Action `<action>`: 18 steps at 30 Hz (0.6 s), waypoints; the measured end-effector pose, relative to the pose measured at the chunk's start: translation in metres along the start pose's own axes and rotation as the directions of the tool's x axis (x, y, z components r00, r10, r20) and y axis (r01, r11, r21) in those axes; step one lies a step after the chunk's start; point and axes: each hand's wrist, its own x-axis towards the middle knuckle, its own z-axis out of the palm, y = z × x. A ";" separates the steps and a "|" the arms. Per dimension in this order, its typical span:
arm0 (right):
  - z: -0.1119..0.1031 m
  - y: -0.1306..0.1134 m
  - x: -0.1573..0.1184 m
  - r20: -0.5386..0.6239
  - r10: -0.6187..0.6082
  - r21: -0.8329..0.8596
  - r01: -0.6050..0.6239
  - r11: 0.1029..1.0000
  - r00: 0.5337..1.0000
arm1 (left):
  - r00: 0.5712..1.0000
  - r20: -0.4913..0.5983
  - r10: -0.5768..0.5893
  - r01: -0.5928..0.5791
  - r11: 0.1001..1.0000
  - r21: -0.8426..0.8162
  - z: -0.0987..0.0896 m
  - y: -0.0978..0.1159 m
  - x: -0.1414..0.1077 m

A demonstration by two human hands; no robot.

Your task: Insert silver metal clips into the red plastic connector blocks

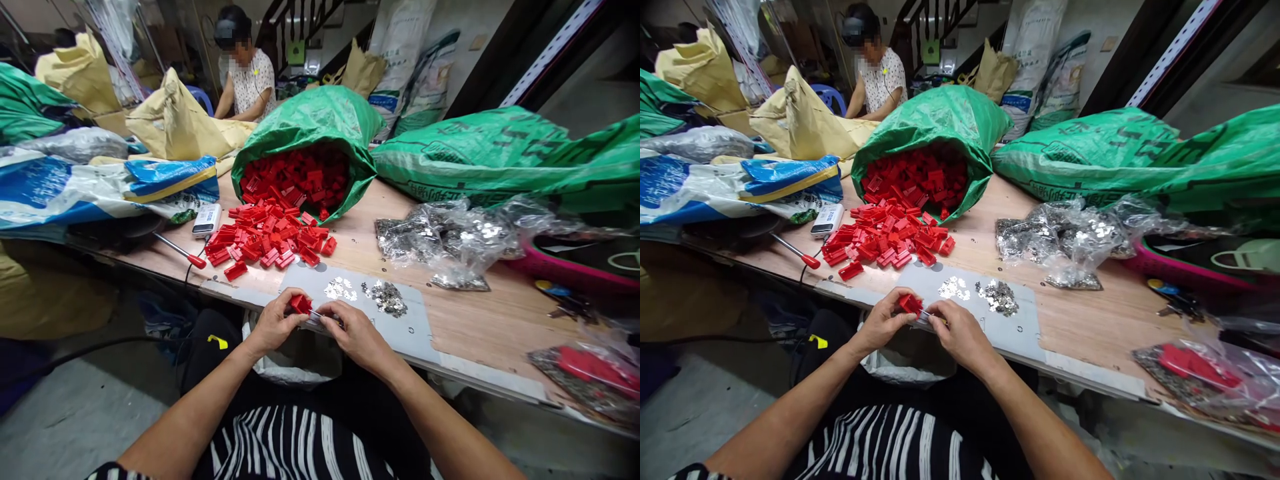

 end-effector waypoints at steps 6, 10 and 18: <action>-0.002 -0.002 0.000 -0.086 -0.031 0.073 0.037 0.997 0.996 | 0.998 0.009 -0.061 0.061 0.939 -0.338 -0.001 0.006 0.002; 0.000 -0.006 0.002 -0.067 0.065 0.244 -0.047 0.969 0.996 | 0.995 0.009 -0.102 0.093 0.860 -0.502 0.006 0.014 -0.002; -0.002 -0.009 -0.001 0.089 0.082 0.594 -0.119 0.795 0.993 | 0.998 -0.028 -0.048 0.028 0.871 -0.490 0.025 0.028 -0.015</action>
